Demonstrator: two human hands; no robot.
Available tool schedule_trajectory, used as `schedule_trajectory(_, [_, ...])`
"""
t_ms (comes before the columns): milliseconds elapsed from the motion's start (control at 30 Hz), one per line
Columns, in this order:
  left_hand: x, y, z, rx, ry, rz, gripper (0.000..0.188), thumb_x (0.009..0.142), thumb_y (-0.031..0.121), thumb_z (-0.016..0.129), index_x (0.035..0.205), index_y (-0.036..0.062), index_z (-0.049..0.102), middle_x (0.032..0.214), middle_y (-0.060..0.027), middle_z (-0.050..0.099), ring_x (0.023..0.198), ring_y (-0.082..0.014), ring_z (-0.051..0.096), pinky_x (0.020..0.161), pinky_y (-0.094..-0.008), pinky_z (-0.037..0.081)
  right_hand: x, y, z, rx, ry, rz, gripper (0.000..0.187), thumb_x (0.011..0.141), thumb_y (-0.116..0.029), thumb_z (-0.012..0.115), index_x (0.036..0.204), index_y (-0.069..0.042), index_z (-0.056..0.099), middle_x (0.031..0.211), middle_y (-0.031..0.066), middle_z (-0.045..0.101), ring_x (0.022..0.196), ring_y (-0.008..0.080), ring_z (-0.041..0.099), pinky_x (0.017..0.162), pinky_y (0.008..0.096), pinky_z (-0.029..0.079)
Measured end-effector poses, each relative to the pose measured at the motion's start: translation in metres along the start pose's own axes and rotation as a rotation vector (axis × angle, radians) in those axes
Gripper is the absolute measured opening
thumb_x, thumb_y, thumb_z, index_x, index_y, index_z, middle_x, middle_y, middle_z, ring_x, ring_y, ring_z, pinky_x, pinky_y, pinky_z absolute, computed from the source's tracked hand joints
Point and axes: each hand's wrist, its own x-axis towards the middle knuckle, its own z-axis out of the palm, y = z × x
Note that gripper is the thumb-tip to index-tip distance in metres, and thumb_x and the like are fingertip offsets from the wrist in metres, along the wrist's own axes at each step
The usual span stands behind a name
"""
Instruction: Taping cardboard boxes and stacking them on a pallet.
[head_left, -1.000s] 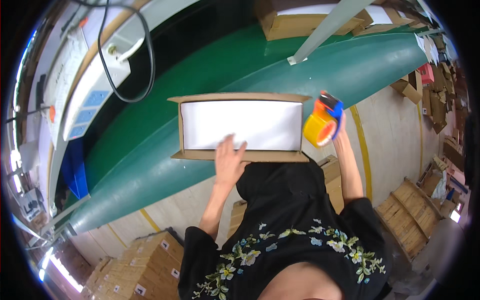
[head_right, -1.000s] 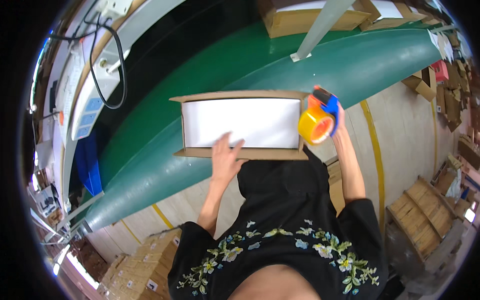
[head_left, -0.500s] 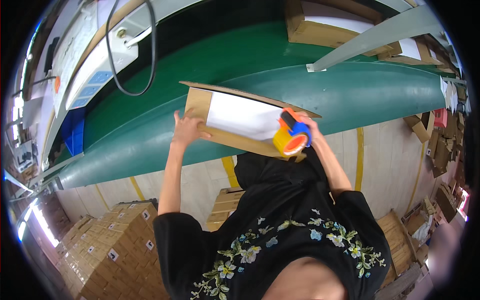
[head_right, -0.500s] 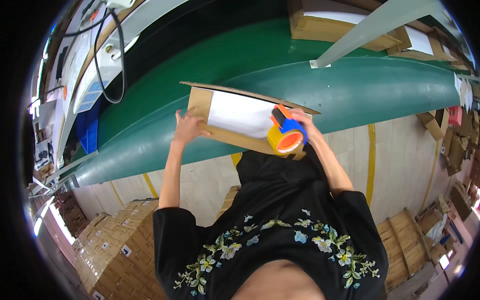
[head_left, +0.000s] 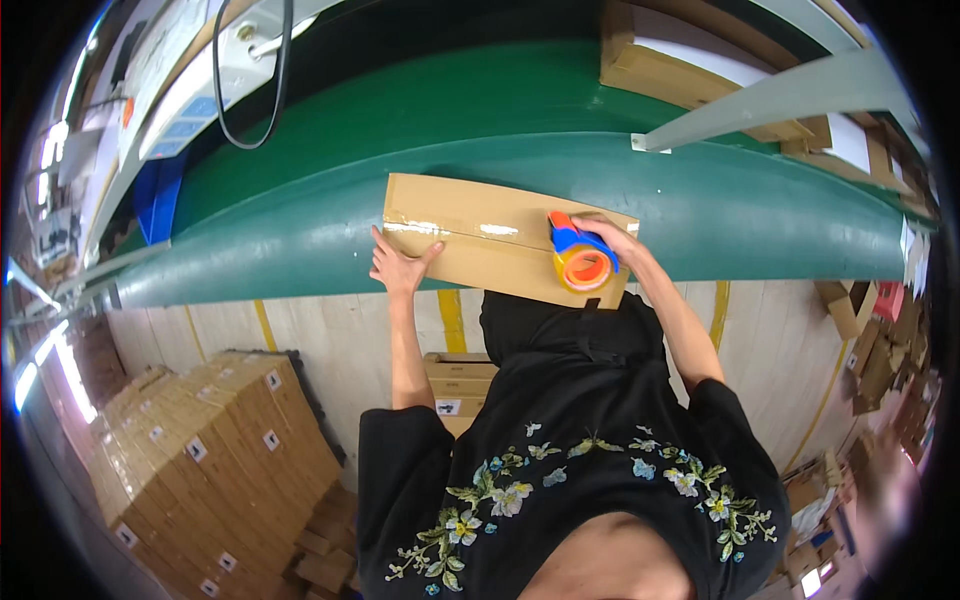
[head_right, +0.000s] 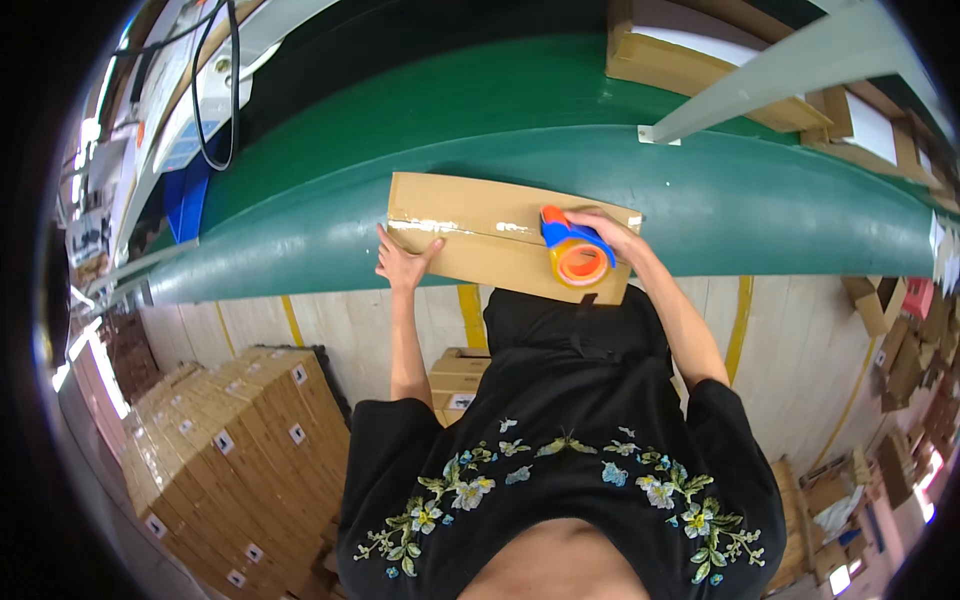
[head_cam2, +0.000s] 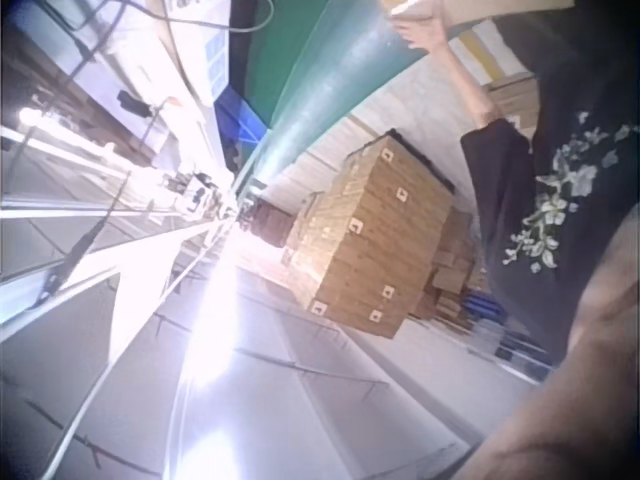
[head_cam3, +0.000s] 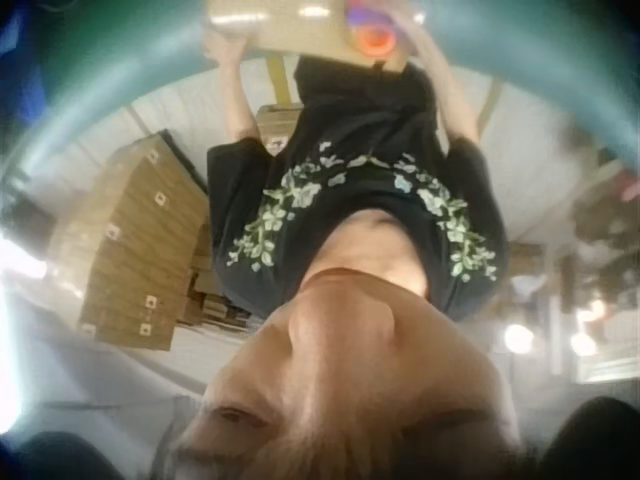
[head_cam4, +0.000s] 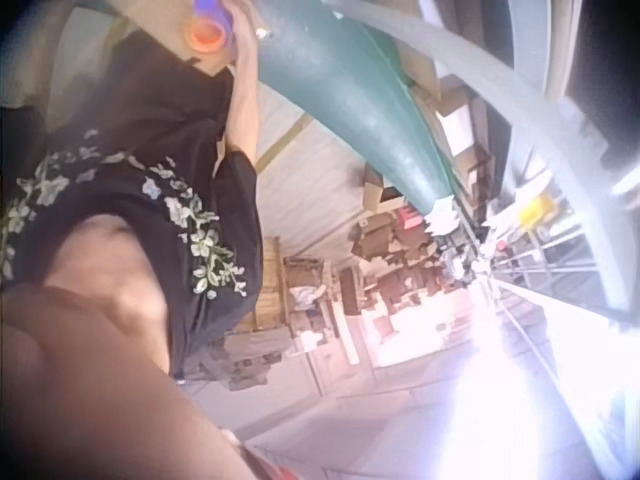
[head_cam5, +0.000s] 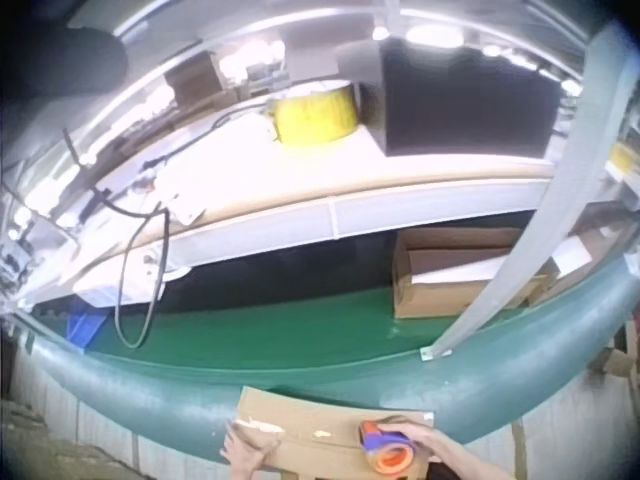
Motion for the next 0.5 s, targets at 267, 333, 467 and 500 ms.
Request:
schedule_trajectory(267, [0.028, 0.008, -0.001, -0.16, -0.093, -0.268, 0.065, 0.086, 0.059, 0.028, 0.124, 0.0097, 0.047, 0.111, -0.0227, 0.054, 0.103, -0.0378, 0.052, 0.092, -0.0497, 0.032, -0.006, -0.006, 0.01, -0.191, 0.054, -0.02, 0.034, 0.085, -0.037, 0.057, 0.082, -0.003, 0.062, 0.074, -0.0005, 0.058, 0.067, 0.0058, 0.052, 0.06, 0.0211, 0.043])
schedule_trajectory(333, [0.031, 0.007, 0.004, -0.188, -0.103, -0.33, 0.063, 0.09, 0.054, 0.019, 0.117, 0.009, 0.054, 0.109, -0.023, 0.057, 0.101, -0.0387, 0.054, 0.091, -0.0482, 0.037, -0.011, -0.022, 0.046, -0.328, 0.099, -0.153, 0.032, 0.084, -0.033, 0.06, 0.075, -0.003, 0.061, 0.066, -0.003, 0.055, 0.06, 0.0036, 0.046, 0.055, 0.0208, 0.038])
schedule_trajectory(467, [0.028, 0.029, -0.003, -0.198, -0.153, -0.332, 0.063, 0.09, 0.054, 0.021, 0.112, 0.0084, 0.058, 0.107, -0.0244, 0.058, 0.1, -0.0406, 0.055, 0.087, -0.0468, 0.042, -0.002, -0.036, 0.1, -0.65, 0.312, -0.656, 0.027, 0.078, -0.028, 0.066, 0.077, -0.001, 0.061, 0.058, 0.0069, 0.055, 0.051, 0.0099, 0.05, 0.049, 0.0269, 0.042])
schedule_trajectory(500, [0.031, 0.031, -0.007, -0.214, -0.16, -0.309, 0.063, 0.09, 0.054, 0.021, 0.114, 0.0087, 0.057, 0.107, -0.0245, 0.058, 0.1, -0.0404, 0.055, 0.087, -0.0475, 0.041, 0.014, -0.038, 0.113, -0.737, 0.312, -0.742, 0.027, 0.078, -0.028, 0.067, 0.079, -0.002, 0.062, 0.059, 0.0094, 0.057, 0.052, 0.0137, 0.055, 0.05, 0.0285, 0.044])
